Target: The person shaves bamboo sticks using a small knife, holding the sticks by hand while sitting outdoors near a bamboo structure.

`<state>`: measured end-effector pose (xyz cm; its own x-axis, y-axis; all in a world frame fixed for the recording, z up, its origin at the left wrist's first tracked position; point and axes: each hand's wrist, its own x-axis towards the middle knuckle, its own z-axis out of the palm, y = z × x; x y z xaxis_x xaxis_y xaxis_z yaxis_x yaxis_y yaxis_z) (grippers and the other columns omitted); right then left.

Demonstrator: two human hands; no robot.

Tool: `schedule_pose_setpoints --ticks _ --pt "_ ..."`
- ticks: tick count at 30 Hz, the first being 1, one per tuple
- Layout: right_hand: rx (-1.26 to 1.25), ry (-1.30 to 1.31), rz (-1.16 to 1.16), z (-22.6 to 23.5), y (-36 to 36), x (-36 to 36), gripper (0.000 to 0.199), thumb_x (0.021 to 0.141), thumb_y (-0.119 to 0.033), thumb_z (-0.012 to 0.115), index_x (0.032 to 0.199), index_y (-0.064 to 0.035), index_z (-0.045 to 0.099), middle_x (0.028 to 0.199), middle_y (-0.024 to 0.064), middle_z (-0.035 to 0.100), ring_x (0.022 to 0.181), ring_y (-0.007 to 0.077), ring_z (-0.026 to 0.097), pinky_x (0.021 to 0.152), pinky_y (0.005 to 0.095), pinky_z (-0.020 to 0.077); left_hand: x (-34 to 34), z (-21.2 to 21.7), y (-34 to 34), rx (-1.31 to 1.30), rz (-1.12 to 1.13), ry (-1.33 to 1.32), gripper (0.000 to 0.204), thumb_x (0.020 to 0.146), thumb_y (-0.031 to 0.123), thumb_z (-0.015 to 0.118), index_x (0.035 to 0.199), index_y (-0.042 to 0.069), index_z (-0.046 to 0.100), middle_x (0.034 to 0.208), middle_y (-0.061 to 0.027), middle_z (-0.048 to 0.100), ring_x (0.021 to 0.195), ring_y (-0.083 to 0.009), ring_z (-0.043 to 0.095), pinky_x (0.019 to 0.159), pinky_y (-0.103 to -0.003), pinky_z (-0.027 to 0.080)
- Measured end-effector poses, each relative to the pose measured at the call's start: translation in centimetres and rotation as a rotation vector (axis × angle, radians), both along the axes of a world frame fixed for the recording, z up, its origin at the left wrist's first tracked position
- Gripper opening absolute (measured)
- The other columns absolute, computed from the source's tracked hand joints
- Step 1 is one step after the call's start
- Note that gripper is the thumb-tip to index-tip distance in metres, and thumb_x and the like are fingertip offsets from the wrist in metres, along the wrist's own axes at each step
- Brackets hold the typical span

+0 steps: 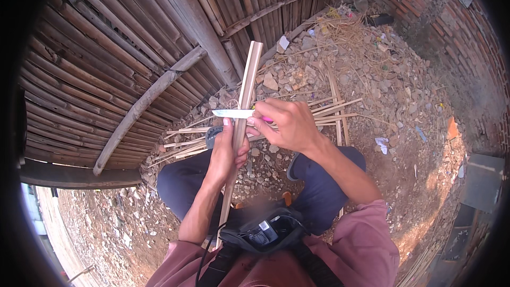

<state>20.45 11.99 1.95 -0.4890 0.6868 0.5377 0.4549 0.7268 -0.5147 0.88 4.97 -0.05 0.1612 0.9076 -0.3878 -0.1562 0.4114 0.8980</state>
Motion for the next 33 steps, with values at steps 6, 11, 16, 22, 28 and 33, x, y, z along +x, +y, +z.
schedule_pose_setpoints --ticks 6,11,16,22,28,33 --pt "0.005 0.001 -0.031 0.3 -0.2 0.0 0.015 0.089 -0.019 0.078 0.088 -0.0083 0.068 0.078 0.0059 0.068 0.06 0.0274 0.068 0.052 0.0411 0.0498 0.5 0.6 -0.2 0.021 0.037 0.034 0.077 0.114 0.061 0.018 0.117 0.001 0.066 0.064 0.0048 0.041 0.046 -0.0056 0.033 0.042 -0.025 0.027" --pt "0.005 0.015 -0.008 0.3 -0.3 -0.3 0.015 0.09 -0.019 0.078 0.089 -0.0085 0.068 0.079 0.0055 0.069 0.061 0.0275 0.068 0.052 0.0406 0.0501 0.2 -0.6 -0.3 0.088 0.01 0.099 0.066 0.115 0.058 0.029 0.112 0.002 0.063 0.068 0.0038 0.044 0.054 -0.0057 0.037 0.048 -0.025 0.032" --pt "-0.009 0.008 0.003 0.1 -0.7 -0.7 0.014 0.09 -0.019 0.078 0.091 -0.0093 0.068 0.081 0.005 0.068 0.062 0.028 0.069 0.053 0.041 0.0505 0.7 -0.6 -0.5 0.202 0.025 0.218 0.05 0.116 0.049 0.037 0.11 0.005 0.06 0.071 0.0051 0.041 0.058 -0.0043 0.038 0.05 -0.024 0.034" --pt "0.045 0.011 -0.004 -0.9 -0.8 -1.2 0.015 0.09 -0.021 0.079 0.089 -0.0101 0.069 0.079 0.0031 0.067 0.059 0.0267 0.067 0.051 0.0408 0.0491 1.1 -0.7 -0.5 0.374 0.034 0.45 0.046 0.116 0.04 0.042 0.108 -0.001 0.061 0.073 0.0003 0.051 0.066 -0.0085 0.046 0.058 -0.03 0.041" --pt "0.031 0.052 -0.074 0.1 -0.1 -1.4 0.025 0.088 -0.02 0.084 0.078 -0.0049 0.067 0.073 0.0067 0.065 0.059 0.0274 0.065 0.051 0.0393 0.0467 0.8 0.2 -0.2 0.396 0.024 0.535 0.045 0.115 0.038 0.047 0.118 -0.004 0.062 0.075 -0.0039 0.058 0.07 -0.0152 0.053 0.065 -0.036 0.048" --pt "0.074 0.021 -0.053 -0.5 -0.5 -1.4 0.022 0.089 -0.022 0.083 0.081 -0.0068 0.069 0.073 0.0052 0.065 0.057 0.0262 0.065 0.049 0.039 0.0468 0.8 0.1 -0.7 0.459 0.02 0.541 0.045 0.114 0.039 0.049 0.121 -0.004 0.061 0.075 -0.0094 0.058 0.069 -0.0172 0.054 0.066 -0.038 0.048"
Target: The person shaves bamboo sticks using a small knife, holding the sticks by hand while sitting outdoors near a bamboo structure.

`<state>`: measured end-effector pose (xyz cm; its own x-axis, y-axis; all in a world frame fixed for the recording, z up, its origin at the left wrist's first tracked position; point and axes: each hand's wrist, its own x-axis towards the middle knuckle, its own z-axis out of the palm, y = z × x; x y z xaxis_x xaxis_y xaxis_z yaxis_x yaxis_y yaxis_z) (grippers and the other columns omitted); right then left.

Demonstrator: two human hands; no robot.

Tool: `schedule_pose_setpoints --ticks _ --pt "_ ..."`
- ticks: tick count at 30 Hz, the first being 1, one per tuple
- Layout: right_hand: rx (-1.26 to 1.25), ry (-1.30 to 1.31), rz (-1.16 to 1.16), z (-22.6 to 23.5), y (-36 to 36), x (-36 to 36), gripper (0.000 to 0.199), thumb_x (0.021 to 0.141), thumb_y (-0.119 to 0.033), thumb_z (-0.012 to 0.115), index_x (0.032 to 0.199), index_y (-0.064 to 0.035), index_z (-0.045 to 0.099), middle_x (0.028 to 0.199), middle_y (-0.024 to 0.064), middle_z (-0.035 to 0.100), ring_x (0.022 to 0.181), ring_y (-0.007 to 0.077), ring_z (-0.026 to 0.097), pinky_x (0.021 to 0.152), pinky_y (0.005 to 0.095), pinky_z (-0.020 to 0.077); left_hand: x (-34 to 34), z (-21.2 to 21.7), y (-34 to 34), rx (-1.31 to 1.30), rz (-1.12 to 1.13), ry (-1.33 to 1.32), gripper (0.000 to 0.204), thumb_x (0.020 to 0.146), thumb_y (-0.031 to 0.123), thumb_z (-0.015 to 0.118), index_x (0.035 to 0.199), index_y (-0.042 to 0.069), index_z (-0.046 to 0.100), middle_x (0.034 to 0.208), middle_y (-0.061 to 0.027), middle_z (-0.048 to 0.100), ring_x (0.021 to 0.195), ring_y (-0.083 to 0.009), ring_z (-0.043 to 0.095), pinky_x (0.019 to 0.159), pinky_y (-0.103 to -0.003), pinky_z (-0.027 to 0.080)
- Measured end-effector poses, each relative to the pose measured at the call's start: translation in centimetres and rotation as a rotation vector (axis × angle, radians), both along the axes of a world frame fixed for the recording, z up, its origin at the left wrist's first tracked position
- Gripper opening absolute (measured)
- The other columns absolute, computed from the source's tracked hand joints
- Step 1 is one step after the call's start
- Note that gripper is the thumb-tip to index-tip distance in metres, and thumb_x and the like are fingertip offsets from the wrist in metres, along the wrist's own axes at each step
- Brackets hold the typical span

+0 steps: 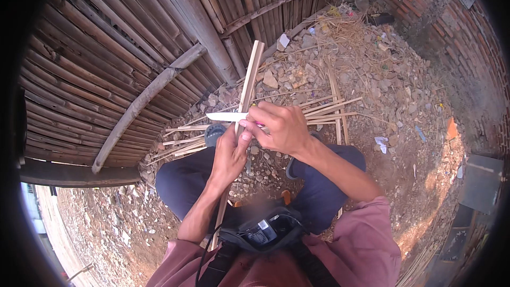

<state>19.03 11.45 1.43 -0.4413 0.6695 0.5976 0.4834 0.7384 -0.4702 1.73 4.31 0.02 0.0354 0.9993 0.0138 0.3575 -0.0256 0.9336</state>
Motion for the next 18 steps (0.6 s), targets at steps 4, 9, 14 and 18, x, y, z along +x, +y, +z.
schedule_pose_setpoints --ticks 4,9,14,18 --pt "0.067 0.003 -0.062 -0.1 0.7 -0.2 0.02 0.09 -0.026 0.081 0.084 -0.011 0.07 0.074 0.0026 0.064 0.055 0.0248 0.065 0.047 0.0393 0.0471 -0.2 0.5 0.5 -0.017 0.003 0.04 0.043 0.114 0.038 0.048 0.117 -0.004 0.06 0.074 -0.0129 0.058 0.069 -0.019 0.055 0.065 -0.04 0.048" --pt "0.092 -0.01 0.002 -0.7 -0.3 -1.0 0.019 0.091 -0.025 0.081 0.084 -0.0115 0.069 0.073 0.0022 0.064 0.055 0.0249 0.066 0.046 0.0395 0.0471 -1.0 -1.6 0.2 0.101 0.041 0.087 0.043 0.11 0.036 0.06 0.117 -0.006 0.06 0.073 -0.0228 0.065 0.065 -0.0358 0.068 0.062 -0.045 0.05" --pt "0.078 -0.007 -0.065 0.1 1.5 -0.6 0.019 0.092 -0.025 0.079 0.085 -0.011 0.069 0.073 0.0021 0.064 0.055 0.0233 0.066 0.046 0.0384 0.0477 -0.6 0.5 1.1 -0.044 0.035 0.037 0.044 0.109 0.036 0.06 0.117 -0.007 0.06 0.076 -0.0249 0.066 0.072 -0.0417 0.07 0.066 -0.049 0.051" --pt "0.163 -0.032 0.003 -0.6 -0.7 -1.8 0.018 0.093 -0.024 0.077 0.082 -0.0116 0.069 0.073 0.0025 0.063 0.056 0.0232 0.067 0.047 0.0381 0.0485 -0.8 -0.9 0.3 0.062 0.045 0.061 0.049 0.114 0.044 0.046 0.108 -0.003 0.06 0.069 -0.0064 0.056 0.064 -0.0163 0.053 0.06 -0.038 0.046"
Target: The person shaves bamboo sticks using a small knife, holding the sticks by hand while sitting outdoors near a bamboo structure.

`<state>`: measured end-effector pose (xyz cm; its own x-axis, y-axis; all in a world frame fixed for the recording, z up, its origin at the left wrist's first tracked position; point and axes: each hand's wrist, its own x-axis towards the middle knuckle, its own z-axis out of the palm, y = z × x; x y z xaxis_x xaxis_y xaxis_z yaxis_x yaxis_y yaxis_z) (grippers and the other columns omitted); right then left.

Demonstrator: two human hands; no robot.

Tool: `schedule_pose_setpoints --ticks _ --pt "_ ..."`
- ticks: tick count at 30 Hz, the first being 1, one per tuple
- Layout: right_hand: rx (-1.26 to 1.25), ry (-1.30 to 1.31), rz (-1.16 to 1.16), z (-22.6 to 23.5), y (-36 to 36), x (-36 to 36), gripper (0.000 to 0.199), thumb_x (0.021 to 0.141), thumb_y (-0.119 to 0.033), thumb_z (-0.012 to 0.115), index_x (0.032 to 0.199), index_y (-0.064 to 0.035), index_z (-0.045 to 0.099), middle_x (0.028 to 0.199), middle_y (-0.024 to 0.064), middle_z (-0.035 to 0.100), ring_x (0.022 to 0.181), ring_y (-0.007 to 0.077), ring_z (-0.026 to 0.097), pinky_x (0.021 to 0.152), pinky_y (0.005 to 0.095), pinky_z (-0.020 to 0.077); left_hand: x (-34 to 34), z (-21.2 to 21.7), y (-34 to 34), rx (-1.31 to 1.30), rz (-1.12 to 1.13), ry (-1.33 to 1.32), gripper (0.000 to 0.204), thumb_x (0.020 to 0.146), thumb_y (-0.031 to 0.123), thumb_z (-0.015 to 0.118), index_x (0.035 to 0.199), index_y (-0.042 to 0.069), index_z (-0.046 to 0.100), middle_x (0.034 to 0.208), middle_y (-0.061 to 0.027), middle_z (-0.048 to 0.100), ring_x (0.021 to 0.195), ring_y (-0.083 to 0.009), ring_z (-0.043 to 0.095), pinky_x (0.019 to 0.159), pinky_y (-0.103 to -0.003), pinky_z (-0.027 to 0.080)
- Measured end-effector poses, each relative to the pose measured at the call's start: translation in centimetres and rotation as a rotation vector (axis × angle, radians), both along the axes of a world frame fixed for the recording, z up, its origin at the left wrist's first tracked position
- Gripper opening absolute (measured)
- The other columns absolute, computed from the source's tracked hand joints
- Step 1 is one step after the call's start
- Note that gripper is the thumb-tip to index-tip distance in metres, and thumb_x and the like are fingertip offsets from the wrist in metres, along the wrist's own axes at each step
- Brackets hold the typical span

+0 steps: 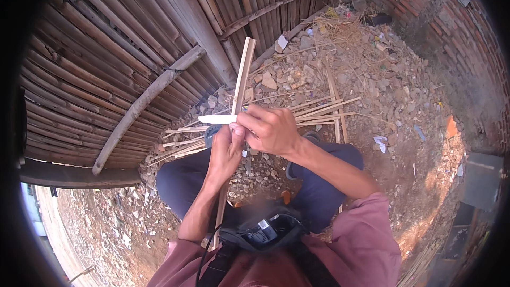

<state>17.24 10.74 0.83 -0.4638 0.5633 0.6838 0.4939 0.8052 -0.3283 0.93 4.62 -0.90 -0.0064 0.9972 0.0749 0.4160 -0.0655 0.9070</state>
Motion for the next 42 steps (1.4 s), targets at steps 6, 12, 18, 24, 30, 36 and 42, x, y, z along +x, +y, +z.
schedule_pose_setpoints --ticks 6,12,18,24,30,36,42 --pt "-0.203 0.202 -0.385 2.9 7.4 5.8 0.023 0.098 -0.023 0.076 0.083 -0.0075 0.067 0.07 0.0055 0.068 0.055 0.0194 0.065 0.048 0.0358 0.045 0.6 1.6 -1.1 -0.201 -0.105 0.004 0.043 0.11 0.036 0.061 0.116 -0.006 0.061 0.077 -0.0211 0.063 0.068 -0.0306 0.063 0.068 -0.044 0.051" --pt "-0.101 0.369 -0.143 1.2 4.4 3.9 0.028 0.095 -0.022 0.08 0.079 -0.0047 0.066 0.07 0.0058 0.069 0.055 0.0214 0.065 0.052 0.0369 0.0469 -0.1 0.4 0.0 -0.164 -0.087 -0.14 0.045 0.115 0.044 0.048 0.102 0.002 0.058 0.07 0.0032 0.049 0.063 -0.0072 0.044 0.055 -0.029 0.038" --pt "-0.08 0.099 0.065 0.2 0.9 2.1 0.018 0.086 -0.018 0.083 0.079 -0.0076 0.07 0.072 0.0036 0.063 0.055 0.0228 0.064 0.047 0.037 0.047 0.2 0.8 0.0 -0.088 -0.113 -0.286 0.034 0.113 0.035 0.055 0.099 0.005 0.057 0.072 0.0077 0.048 0.063 -0.0024 0.042 0.053 -0.024 0.035" --pt "-0.058 0.076 0.082 -0.3 0.4 1.2 0.017 0.083 -0.018 0.084 0.079 -0.0099 0.07 0.072 0.0027 0.063 0.054 0.022 0.064 0.047 0.0372 0.0471 -0.5 0.4 -0.1 -0.165 -0.132 -0.299 0.041 0.115 0.041 0.047 0.095 0.006 0.055 0.071 0.0072 0.047 0.06 -0.0023 0.04 0.051 -0.025 0.034" --pt "-0.056 0.103 0.006 0.6 1.2 1.2 0.022 0.087 -0.02 0.084 0.076 -0.0099 0.067 0.07 0.0016 0.061 0.053 0.021 0.064 0.046 0.0358 0.0458 0.1 0.0 -0.2 -0.147 -0.068 -0.317 0.046 0.116 0.046 0.04 0.093 0.009 0.051 0.069 0.0069 0.044 0.054 -0.003 0.035 0.047 -0.025 0.028" --pt "-0.037 0.073 0.063 0.3 1.4 1.7 0.022 0.086 -0.019 0.084 0.077 -0.0099 0.067 0.07 0.0011 0.061 0.051 0.0205 0.063 0.045 0.0356 0.0457 -0.9 1.2 -0.4 -0.4 -0.129 -0.488 0.06 0.114 0.061 0.028 0.096 0.009 0.052 0.068 0.0054 0.042 0.05 -0.0043 0.033 0.044 -0.025 0.027" --pt "-0.015 0.061 0.08 0.1 0.8 1.2 0.019 0.087 -0.022 0.083 0.079 -0.0113 0.07 0.07 0.001 0.061 0.052 0.0211 0.064 0.045 0.0361 0.0459 -1.4 0.3 -0.5 -0.35 -0.109 -0.355 0.071 0.111 0.067 0.02 0.098 0.007 0.054 0.066 0.0042 0.041 0.05 -0.006 0.035 0.044 -0.026 0.028"
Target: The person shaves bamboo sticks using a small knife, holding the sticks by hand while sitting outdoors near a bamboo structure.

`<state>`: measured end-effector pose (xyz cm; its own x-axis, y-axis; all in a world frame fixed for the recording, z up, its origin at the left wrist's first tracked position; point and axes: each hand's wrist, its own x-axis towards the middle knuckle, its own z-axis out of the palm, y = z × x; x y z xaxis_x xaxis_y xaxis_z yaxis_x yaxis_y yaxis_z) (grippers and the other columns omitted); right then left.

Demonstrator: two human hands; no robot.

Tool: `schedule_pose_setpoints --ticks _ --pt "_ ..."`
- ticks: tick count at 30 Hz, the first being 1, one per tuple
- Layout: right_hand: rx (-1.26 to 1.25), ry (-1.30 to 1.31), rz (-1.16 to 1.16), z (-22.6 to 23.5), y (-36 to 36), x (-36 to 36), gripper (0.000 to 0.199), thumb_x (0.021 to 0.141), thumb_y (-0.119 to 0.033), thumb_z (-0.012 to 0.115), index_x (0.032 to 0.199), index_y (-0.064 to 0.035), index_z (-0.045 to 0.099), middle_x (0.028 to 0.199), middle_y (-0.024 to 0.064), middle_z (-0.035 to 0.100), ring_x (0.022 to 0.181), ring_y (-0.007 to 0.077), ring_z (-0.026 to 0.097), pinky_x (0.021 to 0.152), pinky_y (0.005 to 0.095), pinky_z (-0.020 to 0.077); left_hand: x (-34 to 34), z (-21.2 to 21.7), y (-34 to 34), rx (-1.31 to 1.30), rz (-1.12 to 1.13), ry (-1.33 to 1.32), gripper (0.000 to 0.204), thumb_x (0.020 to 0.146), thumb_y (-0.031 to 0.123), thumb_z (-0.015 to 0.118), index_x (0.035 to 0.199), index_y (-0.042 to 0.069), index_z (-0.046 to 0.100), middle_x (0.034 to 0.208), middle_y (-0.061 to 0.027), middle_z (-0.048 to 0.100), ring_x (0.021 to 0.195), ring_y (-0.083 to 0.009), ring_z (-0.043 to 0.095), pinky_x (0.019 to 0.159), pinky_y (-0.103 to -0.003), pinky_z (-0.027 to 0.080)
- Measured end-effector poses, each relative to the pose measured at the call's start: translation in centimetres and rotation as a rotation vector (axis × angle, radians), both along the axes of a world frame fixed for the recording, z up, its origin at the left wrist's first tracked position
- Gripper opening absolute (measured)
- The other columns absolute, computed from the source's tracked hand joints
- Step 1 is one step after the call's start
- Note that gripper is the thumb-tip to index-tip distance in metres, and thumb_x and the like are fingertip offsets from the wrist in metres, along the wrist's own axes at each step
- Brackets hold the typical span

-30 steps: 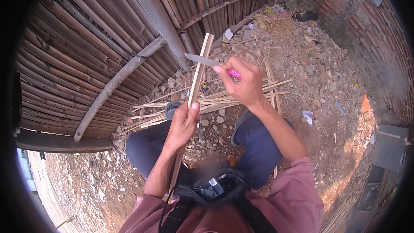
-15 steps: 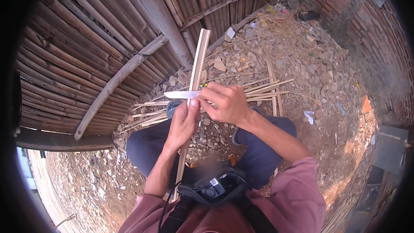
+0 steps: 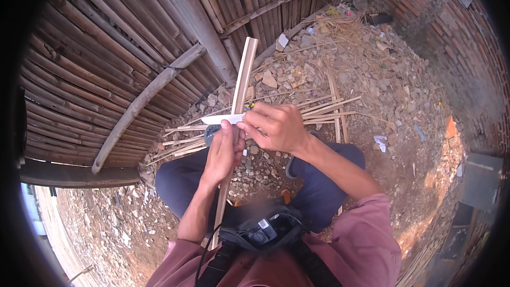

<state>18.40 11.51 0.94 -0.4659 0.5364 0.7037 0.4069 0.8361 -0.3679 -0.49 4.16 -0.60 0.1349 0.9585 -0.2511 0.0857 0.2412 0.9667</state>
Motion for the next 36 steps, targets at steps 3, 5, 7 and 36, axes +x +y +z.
schedule_pose_setpoints --ticks 3,5,7,36 --pt "-0.022 0.036 -0.094 0.4 1.3 0.3 0.019 0.087 -0.022 0.083 0.079 -0.0106 0.07 0.07 0.0008 0.06 0.052 0.0207 0.064 0.045 0.0362 0.0457 0.7 0.5 0.4 0.119 0.05 0.067 0.072 0.111 0.068 0.02 0.1 0.006 0.055 0.065 0.0038 0.041 0.05 -0.0064 0.037 0.045 -0.026 0.029" --pt "-0.002 0.005 -0.099 0.3 0.8 0.2 0.018 0.087 -0.022 0.083 0.08 -0.0105 0.071 0.072 0.001 0.062 0.053 0.0209 0.064 0.045 0.0367 0.0457 0.3 0.5 0.4 0.099 0.028 0.047 0.067 0.114 0.061 0.024 0.096 0.005 0.056 0.068 0.0006 0.047 0.058 -0.0094 0.043 0.052 -0.029 0.037" --pt "0.003 0.003 -0.07 -0.1 0.3 -0.1 0.016 0.087 -0.021 0.083 0.082 -0.011 0.072 0.073 0.0013 0.063 0.053 0.0208 0.064 0.045 0.0371 0.046 -0.2 0.3 0.1 0.019 0.021 -0.071 0.058 0.116 0.053 0.034 0.094 0.005 0.056 0.069 0.0004 0.049 0.061 -0.0093 0.046 0.056 -0.029 0.04" --pt "-0.028 -0.008 -0.144 0.8 0.4 -0.3 0.018 0.091 -0.025 0.079 0.083 -0.0118 0.069 0.071 0.0006 0.064 0.055 0.0223 0.066 0.046 0.0375 0.0458 0.9 0.7 0.2 0.107 0.055 -0.057 0.047 0.113 0.048 0.05 0.088 0.008 0.054 0.063 0.0067 0.046 0.051 -0.0031 0.039 0.043 -0.025 0.03"
